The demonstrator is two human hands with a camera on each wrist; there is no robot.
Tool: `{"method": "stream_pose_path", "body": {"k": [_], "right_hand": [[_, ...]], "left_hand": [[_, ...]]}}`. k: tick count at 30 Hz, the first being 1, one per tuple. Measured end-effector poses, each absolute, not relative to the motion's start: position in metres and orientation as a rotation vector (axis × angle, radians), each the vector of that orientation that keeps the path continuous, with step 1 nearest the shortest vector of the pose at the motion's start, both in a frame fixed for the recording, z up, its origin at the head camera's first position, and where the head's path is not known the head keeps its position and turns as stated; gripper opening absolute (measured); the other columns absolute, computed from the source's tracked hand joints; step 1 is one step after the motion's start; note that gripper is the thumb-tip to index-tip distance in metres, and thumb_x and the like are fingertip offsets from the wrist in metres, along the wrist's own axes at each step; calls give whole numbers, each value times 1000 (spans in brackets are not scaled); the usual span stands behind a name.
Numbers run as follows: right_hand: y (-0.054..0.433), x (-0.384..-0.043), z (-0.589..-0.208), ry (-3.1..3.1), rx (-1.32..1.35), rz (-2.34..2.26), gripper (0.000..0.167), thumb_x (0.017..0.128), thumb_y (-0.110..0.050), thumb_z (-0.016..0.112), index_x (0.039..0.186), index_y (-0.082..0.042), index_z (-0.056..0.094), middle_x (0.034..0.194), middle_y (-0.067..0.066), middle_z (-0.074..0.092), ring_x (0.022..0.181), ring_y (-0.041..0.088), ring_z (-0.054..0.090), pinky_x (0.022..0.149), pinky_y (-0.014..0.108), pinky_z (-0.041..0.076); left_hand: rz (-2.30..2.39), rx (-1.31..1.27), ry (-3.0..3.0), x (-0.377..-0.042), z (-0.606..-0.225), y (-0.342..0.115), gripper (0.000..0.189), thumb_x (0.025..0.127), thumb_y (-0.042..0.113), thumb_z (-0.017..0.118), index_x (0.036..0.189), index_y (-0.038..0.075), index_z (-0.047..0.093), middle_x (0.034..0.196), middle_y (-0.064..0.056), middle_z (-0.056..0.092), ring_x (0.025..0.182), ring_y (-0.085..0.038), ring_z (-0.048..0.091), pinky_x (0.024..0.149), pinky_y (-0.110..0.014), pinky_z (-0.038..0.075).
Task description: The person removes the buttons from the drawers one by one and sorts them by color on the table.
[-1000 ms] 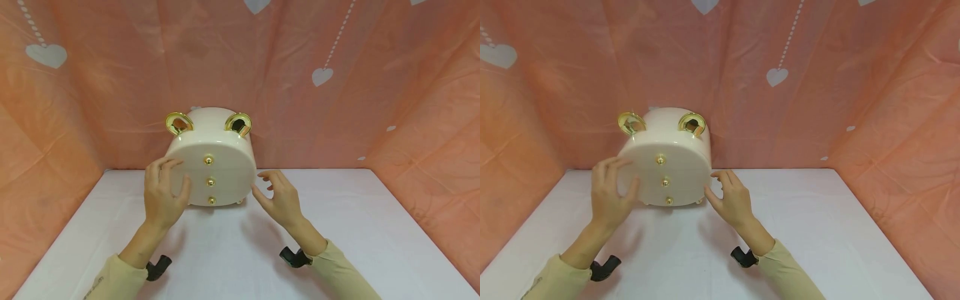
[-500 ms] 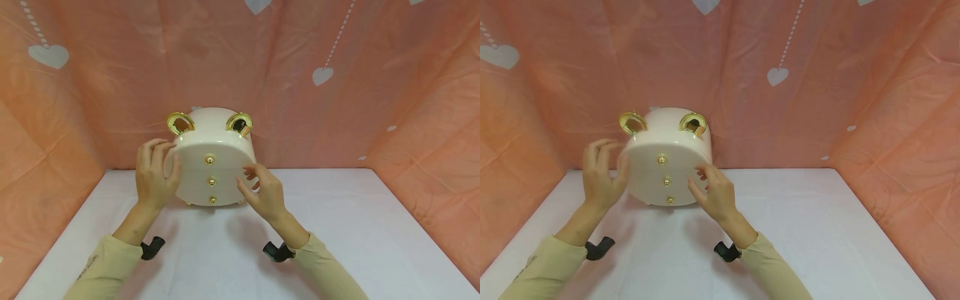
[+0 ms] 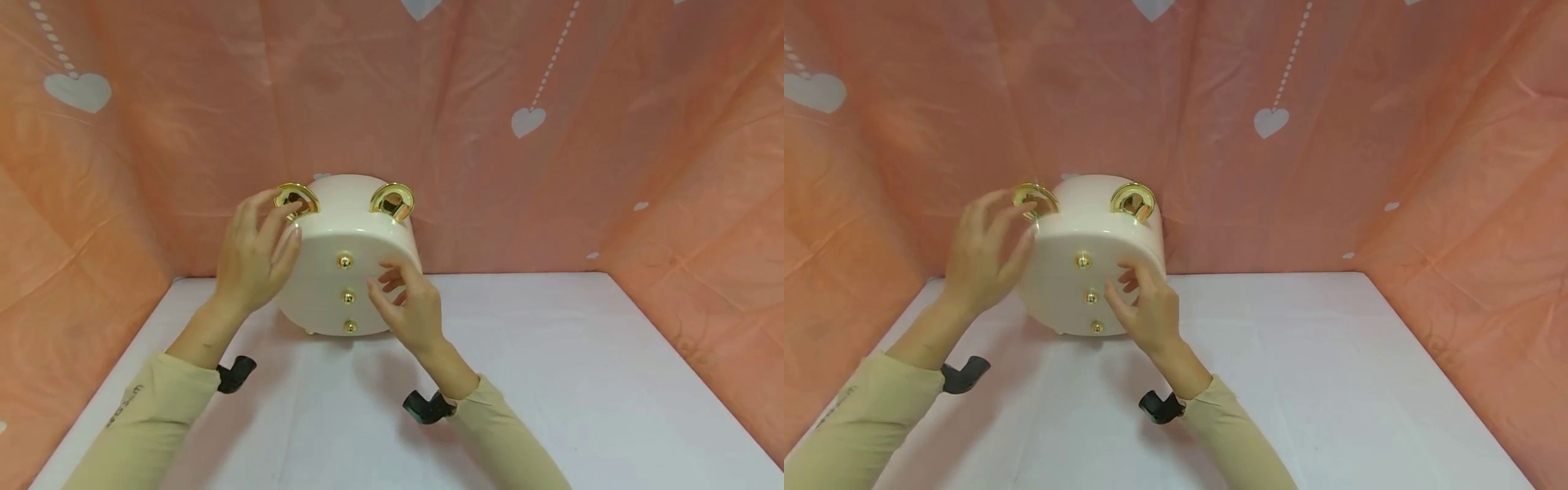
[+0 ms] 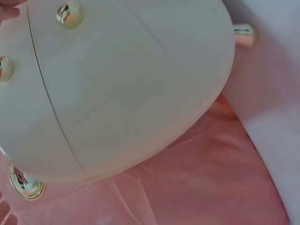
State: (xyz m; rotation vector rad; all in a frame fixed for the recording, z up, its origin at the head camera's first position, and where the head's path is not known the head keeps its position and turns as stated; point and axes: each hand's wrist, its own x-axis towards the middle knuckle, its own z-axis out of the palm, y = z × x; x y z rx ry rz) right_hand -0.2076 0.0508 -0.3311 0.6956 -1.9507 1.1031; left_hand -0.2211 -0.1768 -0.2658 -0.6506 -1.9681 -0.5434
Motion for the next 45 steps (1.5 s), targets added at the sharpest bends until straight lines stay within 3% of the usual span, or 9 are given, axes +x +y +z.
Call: {"method": "stream_pose_path", "body": {"k": [7, 15, 18, 22, 31, 39, 45], "right_hand": [[35, -208, -333, -1940, 666, 1177, 27, 82, -13, 73, 105, -3, 62, 77, 7, 69, 68, 17, 66, 51, 24, 50], [19, -210, -332, -1893, 704, 1219, 29, 83, -12, 74, 105, 0, 61, 76, 10, 70, 64, 19, 66, 49, 34, 52], [14, -210, -332, -1875, 706, 1242, 31, 82, -13, 75, 106, 0, 62, 75, 10, 70, 62, 18, 66, 50, 31, 52], [9, -212, -333, -1863, 707, 1262, 31, 82, -14, 75, 107, -1, 63, 75, 10, 70, 62, 17, 66, 52, 23, 51], [2, -217, -335, -1838, 679, 1405, 25, 85, -14, 73, 106, -4, 63, 75, 11, 70, 59, 18, 65, 50, 23, 50], [-1, -221, -338, -1777, 664, 1445, 20, 83, -8, 73, 100, -1, 63, 74, 12, 70, 56, 19, 64, 50, 19, 50], [1, -214, -338, -1744, 699, 1468, 21, 81, -5, 73, 97, 1, 63, 72, 14, 69, 56, 20, 63, 49, 17, 49]], "left_hand": [[-566, -648, -2127, -228, -255, -183, 33, 93, 21, 56, 123, 10, 64, 145, -19, 42, 135, -37, 35, 111, -53, 26], [-632, -664, -2257, -239, -246, -189, 40, 94, 24, 58, 132, 13, 58, 151, -20, 34, 138, -40, 31, 110, -59, 24], [-716, -680, -2309, -241, -244, -191, 45, 94, 30, 59, 136, 14, 54, 154, -20, 29, 139, -41, 28, 109, -63, 23], [-831, -715, -2329, -244, -242, -190, 49, 92, 24, 62, 139, 13, 51, 152, -21, 32, 138, -43, 28, 108, -65, 22], [-974, -765, -2314, -253, -244, -191, 50, 88, 13, 69, 135, 16, 54, 138, -12, 49, 131, -30, 42, 105, -55, 33], [-1142, -724, -2380, -252, -246, -190, 51, 91, 14, 66, 139, 19, 49, 139, -13, 42, 125, -34, 46, 93, -57, 47], [-1181, -724, -2409, -251, -246, -190, 53, 93, 16, 64, 142, 22, 45, 142, -13, 37, 127, -37, 43, 94, -62, 43]]}}
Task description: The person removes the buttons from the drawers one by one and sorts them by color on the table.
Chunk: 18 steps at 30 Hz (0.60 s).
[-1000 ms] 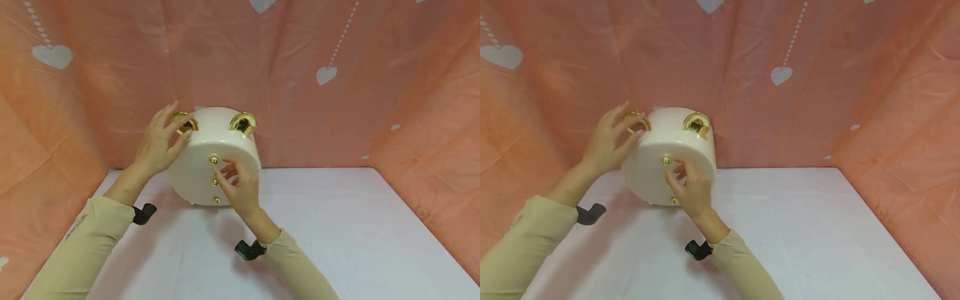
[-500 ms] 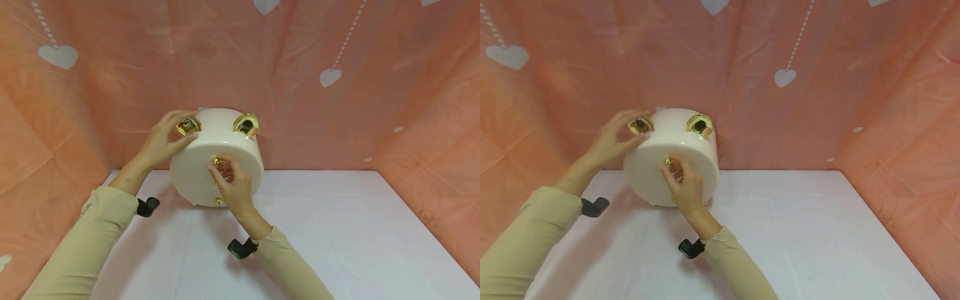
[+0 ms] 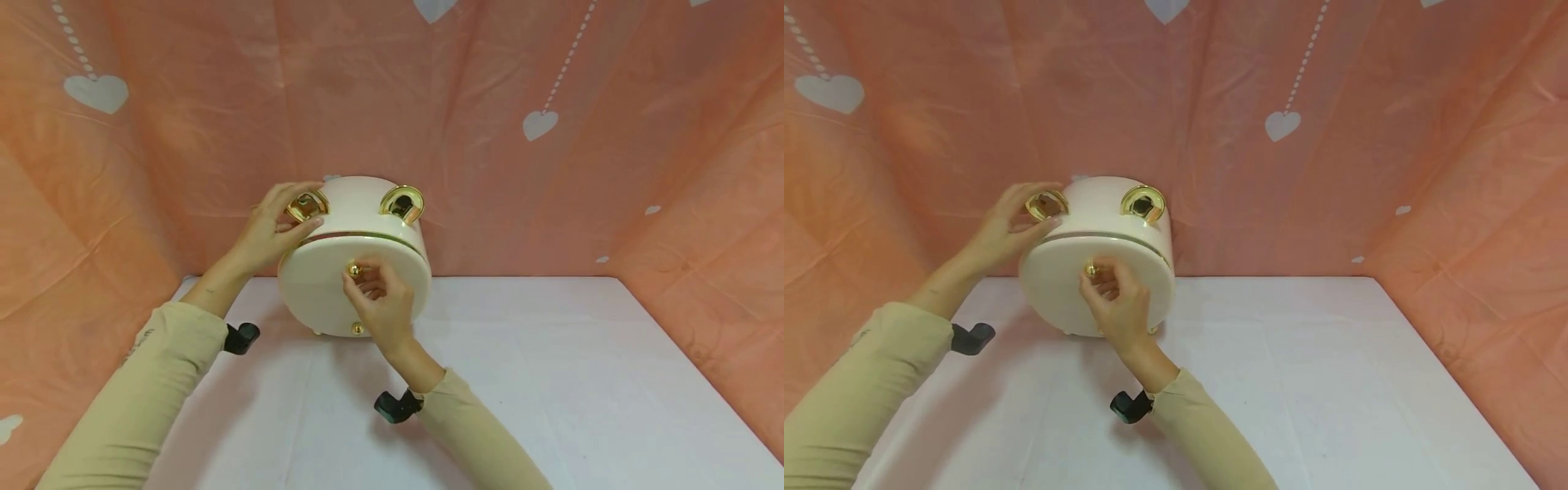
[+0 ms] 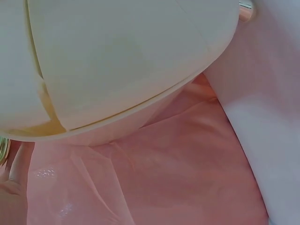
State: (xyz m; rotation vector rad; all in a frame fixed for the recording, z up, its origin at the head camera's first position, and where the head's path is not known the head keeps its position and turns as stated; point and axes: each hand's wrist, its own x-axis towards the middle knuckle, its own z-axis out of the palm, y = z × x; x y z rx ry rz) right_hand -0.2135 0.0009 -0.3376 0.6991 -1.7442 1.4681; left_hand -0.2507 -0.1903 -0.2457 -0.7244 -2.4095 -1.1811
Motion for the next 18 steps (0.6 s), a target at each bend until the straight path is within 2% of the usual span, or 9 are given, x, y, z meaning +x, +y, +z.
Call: {"method": "stream_pose_path", "body": {"k": [8, 18], "right_hand": [[4, -198, -341, -1675, 780, 1435, 20, 78, 0, 74, 94, 1, 63, 73, 13, 69, 57, 18, 64, 49, 17, 49], [11, -180, -346, -1586, 895, 1307, 21, 75, 2, 74, 93, 0, 63, 70, 10, 67, 54, 13, 63, 46, 15, 48]], "left_hand": [[-1204, -718, -2409, -254, -246, -191, 52, 94, 15, 62, 142, 19, 43, 142, -15, 36, 131, -36, 39, 96, -60, 43], [-1174, -668, -2459, -253, -245, -190, 53, 93, 18, 63, 142, 19, 44, 140, -16, 37, 121, -39, 50, 98, -52, 45]]}}
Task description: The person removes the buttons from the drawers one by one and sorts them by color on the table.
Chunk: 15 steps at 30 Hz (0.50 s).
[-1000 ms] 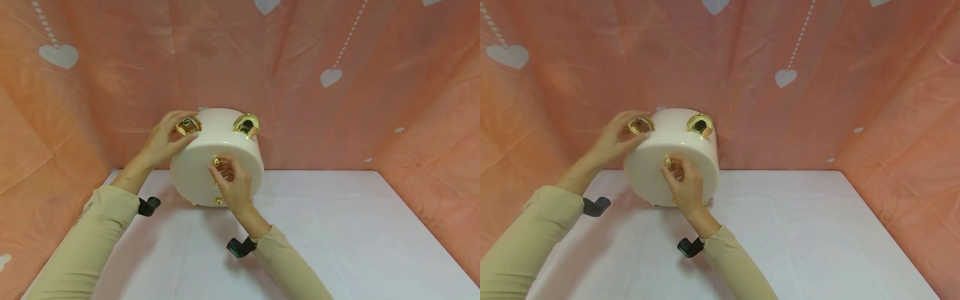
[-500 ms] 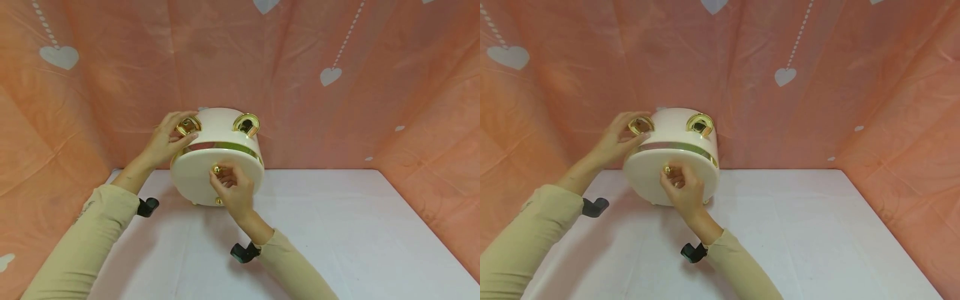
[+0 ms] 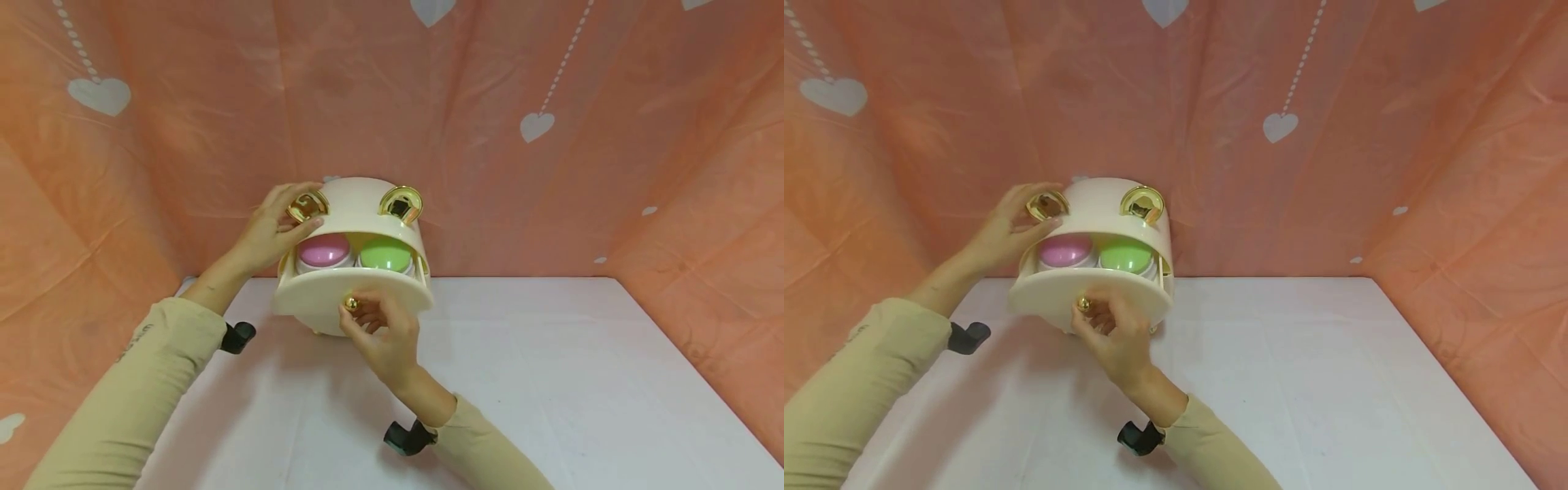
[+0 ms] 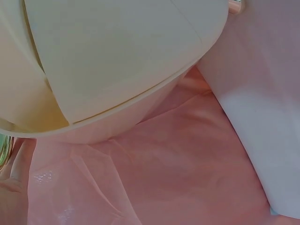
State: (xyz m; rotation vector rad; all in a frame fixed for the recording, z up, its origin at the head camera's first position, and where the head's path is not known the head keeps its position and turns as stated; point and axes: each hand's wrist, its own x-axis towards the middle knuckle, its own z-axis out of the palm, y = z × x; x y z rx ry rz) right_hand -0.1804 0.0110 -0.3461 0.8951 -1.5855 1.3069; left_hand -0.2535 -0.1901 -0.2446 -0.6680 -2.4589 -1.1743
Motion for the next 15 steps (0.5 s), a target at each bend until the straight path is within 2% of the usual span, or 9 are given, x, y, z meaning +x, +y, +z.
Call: {"method": "stream_pose_path", "body": {"k": [15], "right_hand": [[20, -164, -350, -1526, 1033, 1167, 19, 82, -4, 73, 95, 3, 62, 74, 11, 68, 54, 11, 63, 51, 9, 47]], "left_hand": [[-1135, -679, -2456, -255, -244, -190, 52, 93, 17, 64, 141, 17, 44, 139, -17, 37, 112, -38, 56, 96, -50, 47]]}}
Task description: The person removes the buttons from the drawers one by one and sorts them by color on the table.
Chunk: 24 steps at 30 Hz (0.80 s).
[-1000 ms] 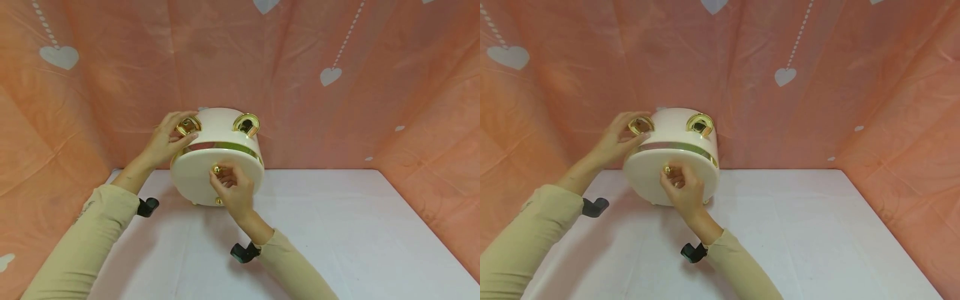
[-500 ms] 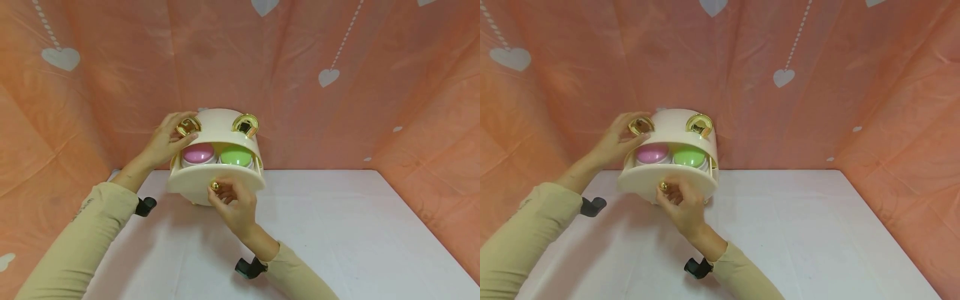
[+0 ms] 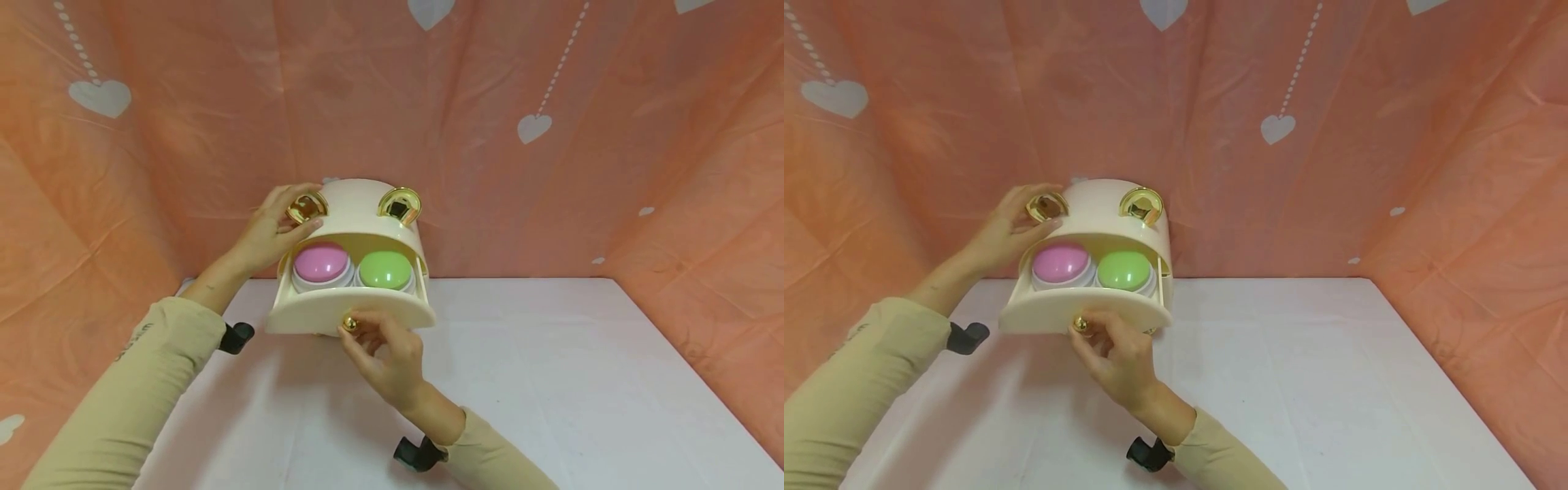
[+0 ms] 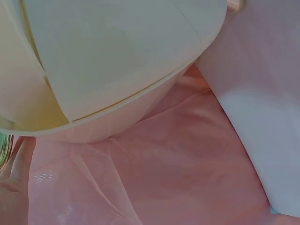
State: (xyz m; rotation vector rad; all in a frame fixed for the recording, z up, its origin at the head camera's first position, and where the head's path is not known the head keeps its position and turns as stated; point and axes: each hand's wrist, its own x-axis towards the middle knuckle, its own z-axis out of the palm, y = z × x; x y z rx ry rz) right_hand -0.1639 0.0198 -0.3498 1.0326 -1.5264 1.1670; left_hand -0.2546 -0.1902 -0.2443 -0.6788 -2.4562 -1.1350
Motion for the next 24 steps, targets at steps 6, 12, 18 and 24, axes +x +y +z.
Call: {"method": "stream_pose_path", "body": {"k": [6, 12, 18, 24], "right_hand": [[28, -162, -346, -1536, 1095, 1125, 22, 85, -11, 72, 98, 3, 62, 73, 9, 69, 56, 9, 64, 50, 8, 46], [47, -165, -332, -1451, 1079, 1168, 20, 87, -14, 70, 91, 5, 64, 62, 7, 66, 47, 7, 56, 45, 11, 43], [64, -170, -316, -1362, 995, 1117, 18, 87, -12, 67, 78, 4, 64, 54, 6, 61, 41, 6, 48, 40, 13, 38], [74, -177, -303, -1369, 891, 1214, 21, 85, -13, 69, 76, 5, 64, 54, 7, 59, 44, 8, 46, 41, 17, 36]], "left_hand": [[-1136, -664, -2461, -253, -245, -190, 52, 93, 18, 64, 141, 19, 44, 139, -18, 37, 113, -38, 55, 96, -50, 47], [-1143, -666, -2453, -254, -246, -190, 52, 93, 17, 63, 141, 21, 44, 138, -18, 37, 114, -38, 55, 96, -49, 47], [-1151, -668, -2449, -255, -246, -189, 51, 93, 17, 63, 140, 18, 44, 137, -18, 37, 115, -37, 54, 96, -49, 47], [-1158, -663, -2456, -254, -245, -189, 51, 93, 17, 63, 140, 18, 44, 138, -18, 36, 119, -37, 51, 98, -49, 46]]}}
